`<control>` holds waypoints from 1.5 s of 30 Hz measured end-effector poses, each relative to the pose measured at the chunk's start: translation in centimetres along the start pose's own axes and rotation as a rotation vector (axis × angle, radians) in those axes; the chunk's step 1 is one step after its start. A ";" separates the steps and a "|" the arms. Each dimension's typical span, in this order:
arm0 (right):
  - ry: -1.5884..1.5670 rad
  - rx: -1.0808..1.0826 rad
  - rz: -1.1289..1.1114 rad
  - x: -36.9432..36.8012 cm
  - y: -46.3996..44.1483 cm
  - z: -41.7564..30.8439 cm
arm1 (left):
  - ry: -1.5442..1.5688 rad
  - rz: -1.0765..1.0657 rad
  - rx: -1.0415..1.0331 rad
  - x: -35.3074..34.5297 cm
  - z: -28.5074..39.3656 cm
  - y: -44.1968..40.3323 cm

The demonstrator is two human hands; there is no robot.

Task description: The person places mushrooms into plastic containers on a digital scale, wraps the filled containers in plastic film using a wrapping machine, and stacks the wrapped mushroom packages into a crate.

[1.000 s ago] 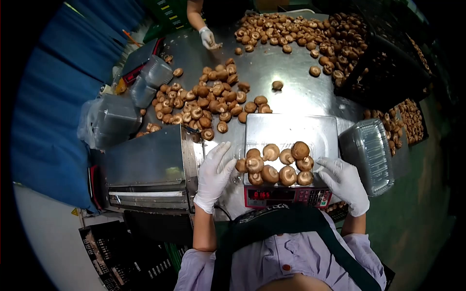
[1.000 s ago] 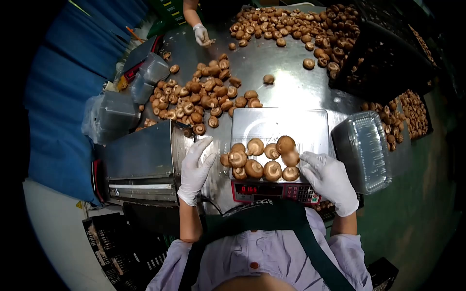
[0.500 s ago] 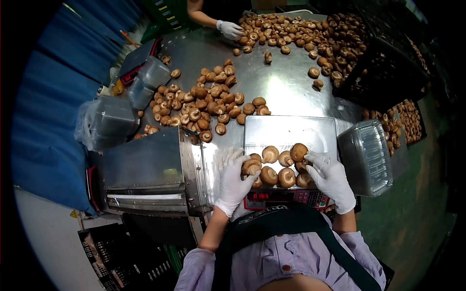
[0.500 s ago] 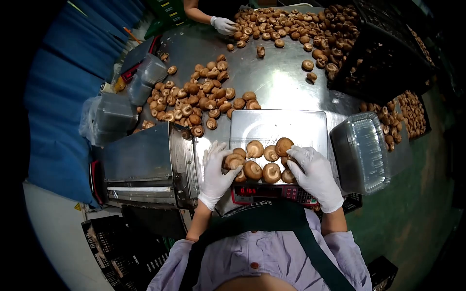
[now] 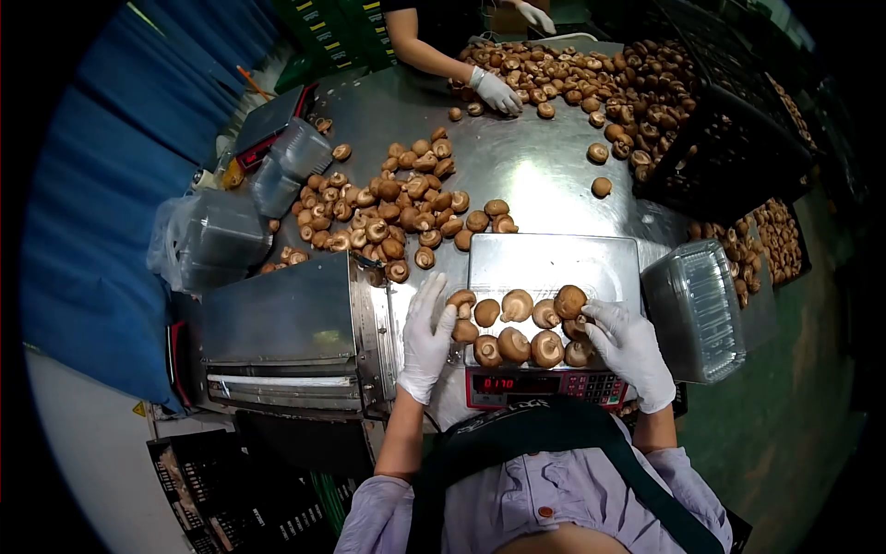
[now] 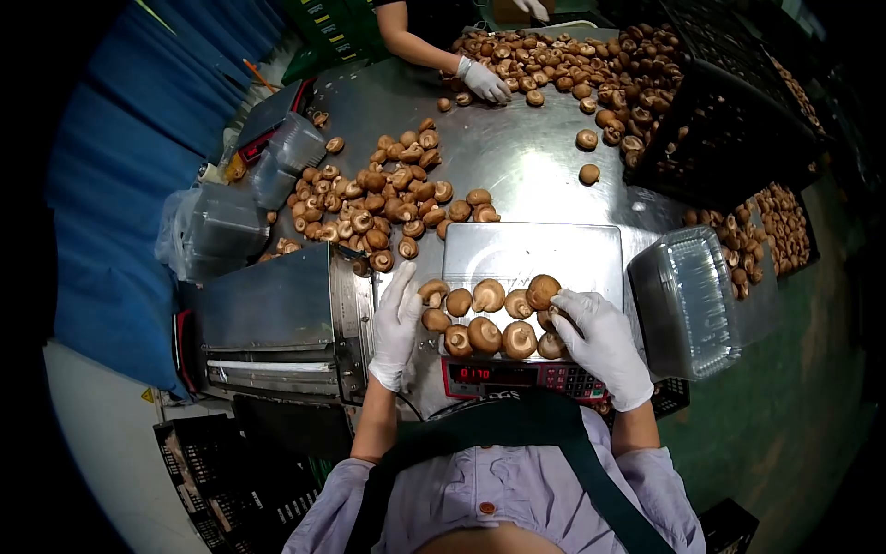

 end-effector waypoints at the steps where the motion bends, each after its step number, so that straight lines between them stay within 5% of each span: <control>1: 0.000 0.000 0.000 0.1 0.0 0.0 | 0.120 0.062 0.136 0.6 -1.4 0.1; 14: -0.025 -0.296 0.136 3.4 1.8 6.7 | 0.034 0.152 0.137 4.5 -3.4 0.9; 20: -0.104 -0.537 0.010 1.5 2.4 8.3 | 0.086 0.030 0.359 2.5 -7.3 1.0; 31: -0.007 -0.493 -0.038 -1.3 2.5 8.7 | 0.232 -0.098 0.494 -2.0 -10.3 2.0; 33: -0.178 -0.592 -0.116 -2.8 2.9 8.6 | 0.294 -0.094 0.331 -2.6 -8.5 1.7; 34: -0.198 -0.580 -0.097 -3.1 2.9 8.5 | 0.432 -0.132 0.495 -3.6 -9.5 2.6; 45: -0.362 -0.482 0.053 -4.8 3.0 5.1 | 0.081 0.000 0.242 4.5 -5.8 2.2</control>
Point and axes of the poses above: each hand's wrist, its own y-axis away from the middle knuckle, its own x-axis out of the back of the hand, z = x × y, the point moved 10 cm from there along -y, towards the middle knuckle, and after that the axes turned 8 degrees about z, right-handed, at the moved point
